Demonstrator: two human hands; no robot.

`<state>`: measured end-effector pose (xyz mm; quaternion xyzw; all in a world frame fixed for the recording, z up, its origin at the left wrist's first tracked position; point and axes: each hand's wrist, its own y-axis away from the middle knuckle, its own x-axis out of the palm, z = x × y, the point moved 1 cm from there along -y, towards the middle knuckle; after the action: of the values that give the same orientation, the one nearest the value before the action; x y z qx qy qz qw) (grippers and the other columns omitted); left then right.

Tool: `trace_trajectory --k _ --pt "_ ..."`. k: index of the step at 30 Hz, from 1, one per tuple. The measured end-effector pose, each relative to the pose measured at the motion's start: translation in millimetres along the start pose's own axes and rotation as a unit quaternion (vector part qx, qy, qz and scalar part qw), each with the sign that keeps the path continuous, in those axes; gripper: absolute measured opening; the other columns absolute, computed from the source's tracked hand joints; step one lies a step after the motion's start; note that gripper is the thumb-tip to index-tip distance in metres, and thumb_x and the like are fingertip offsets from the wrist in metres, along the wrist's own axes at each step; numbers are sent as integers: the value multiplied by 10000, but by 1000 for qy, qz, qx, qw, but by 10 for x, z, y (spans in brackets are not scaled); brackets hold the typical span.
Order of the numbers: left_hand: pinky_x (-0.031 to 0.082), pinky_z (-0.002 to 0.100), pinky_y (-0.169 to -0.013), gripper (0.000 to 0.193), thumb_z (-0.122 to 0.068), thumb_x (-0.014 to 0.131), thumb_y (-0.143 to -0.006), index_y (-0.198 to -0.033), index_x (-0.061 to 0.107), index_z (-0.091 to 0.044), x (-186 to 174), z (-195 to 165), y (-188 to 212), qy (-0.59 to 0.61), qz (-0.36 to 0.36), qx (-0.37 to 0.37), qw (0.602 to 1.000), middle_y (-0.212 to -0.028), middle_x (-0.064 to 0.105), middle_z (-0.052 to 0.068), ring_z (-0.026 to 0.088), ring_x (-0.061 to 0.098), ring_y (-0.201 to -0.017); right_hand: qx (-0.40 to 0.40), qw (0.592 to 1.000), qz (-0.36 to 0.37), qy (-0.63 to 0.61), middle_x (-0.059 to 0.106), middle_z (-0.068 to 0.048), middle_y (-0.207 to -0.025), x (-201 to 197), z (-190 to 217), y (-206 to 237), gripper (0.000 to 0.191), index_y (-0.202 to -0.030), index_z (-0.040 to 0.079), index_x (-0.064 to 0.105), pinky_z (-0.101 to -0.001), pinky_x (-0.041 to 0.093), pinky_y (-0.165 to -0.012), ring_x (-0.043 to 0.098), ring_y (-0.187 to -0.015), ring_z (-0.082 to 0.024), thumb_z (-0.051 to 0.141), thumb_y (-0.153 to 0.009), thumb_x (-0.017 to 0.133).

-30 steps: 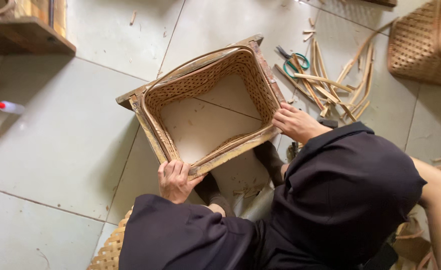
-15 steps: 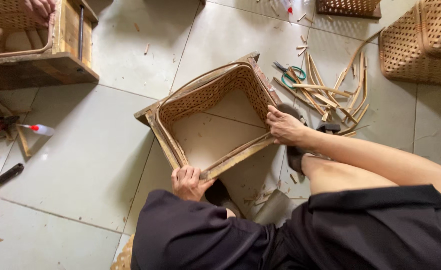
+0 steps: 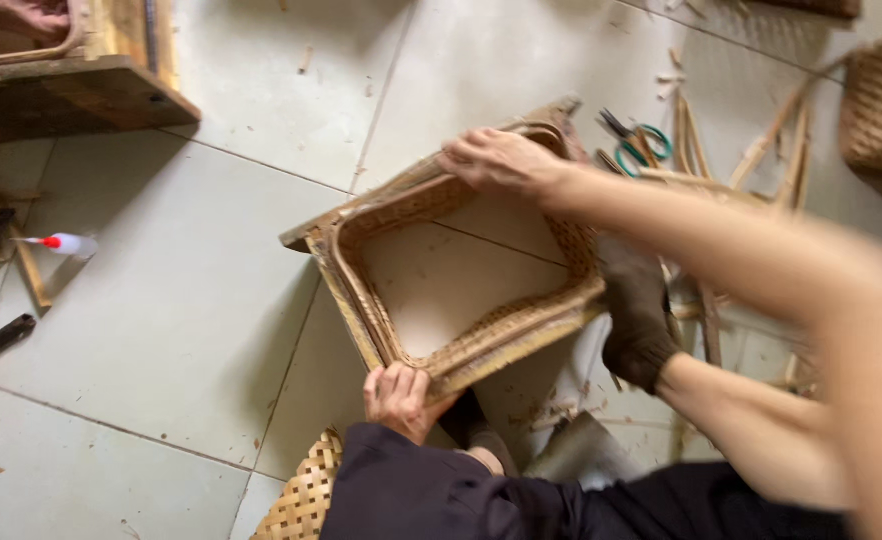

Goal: The person sits on the floor and assembles a woven bamboo basket. They fit a flexible woven bamboo panel into a rectangular wooden frame, press and tuck its edges along the rim, add thin bamboo strips around the rim, and tap the strips into place with a hammer.

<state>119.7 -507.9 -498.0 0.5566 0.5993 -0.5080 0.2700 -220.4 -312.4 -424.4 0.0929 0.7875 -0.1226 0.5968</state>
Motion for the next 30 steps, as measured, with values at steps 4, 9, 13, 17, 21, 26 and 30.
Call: trace_trajectory --k 4,9,13,17,21,26,30 --pt "449 431 -1032 472 -546 810 -788 -955 675 -126 -2 66 -27 -9 14 13 1000 -979 661 56 244 622 -1065 167 967 -98 -168 673 -50 -1135 672 131 -375 222 -1216 141 702 -310 586 -898 643 -997 -206 96 -999 694" --pt "472 433 -949 406 -551 766 -800 -838 632 -170 -162 85 -261 48 21 0 999 -846 684 38 219 643 -929 179 955 -179 -152 679 -46 -1033 708 410 -89 201 -1115 127 717 -298 573 -852 656 -977 -195 28 -943 683" --pt "531 344 -856 178 -255 598 -1057 -951 597 -112 -259 560 -745 252 -137 -216 933 -876 674 45 176 673 -853 163 956 -146 -194 642 -42 -960 505 508 100 225 -1095 101 729 -340 557 -805 634 -928 -212 74 -876 679" --pt "533 202 -684 268 -146 815 -844 -978 583 -135 -90 1323 -1164 451 -29 -479 753 -845 575 -14 79 572 -754 153 960 -121 -202 626 -43 -941 325 489 93 192 -1083 91 733 -338 540 -778 615 -892 -207 87 -903 667" --pt "476 196 -597 373 -156 903 -774 -930 570 -96 81 1631 -1243 486 -2 -451 749 -771 524 -47 40 493 -678 145 954 -111 -238 617 -33 -913 151 515 184 136 -1051 92 729 -347 539 -769 611 -864 -206 111 -927 676" --pt "475 212 -519 441 -200 936 -733 -874 532 -93 178 1683 -1207 454 34 -468 757 -689 504 -65 40 473 -591 140 951 -109 -253 630 -27 -887 72 575 263 90 -1015 86 737 -348 531 -739 612 -836 -205 121 -939 704" --pt "468 220 -486 456 -215 948 -706 -853 532 -97 134 1728 -1278 444 45 -473 760 -671 505 -69 39 469 -565 143 953 -97 -248 638 -27 -881 84 583 223 82 -1005 83 744 -344 530 -727 614 -826 -199 120 -939 712"
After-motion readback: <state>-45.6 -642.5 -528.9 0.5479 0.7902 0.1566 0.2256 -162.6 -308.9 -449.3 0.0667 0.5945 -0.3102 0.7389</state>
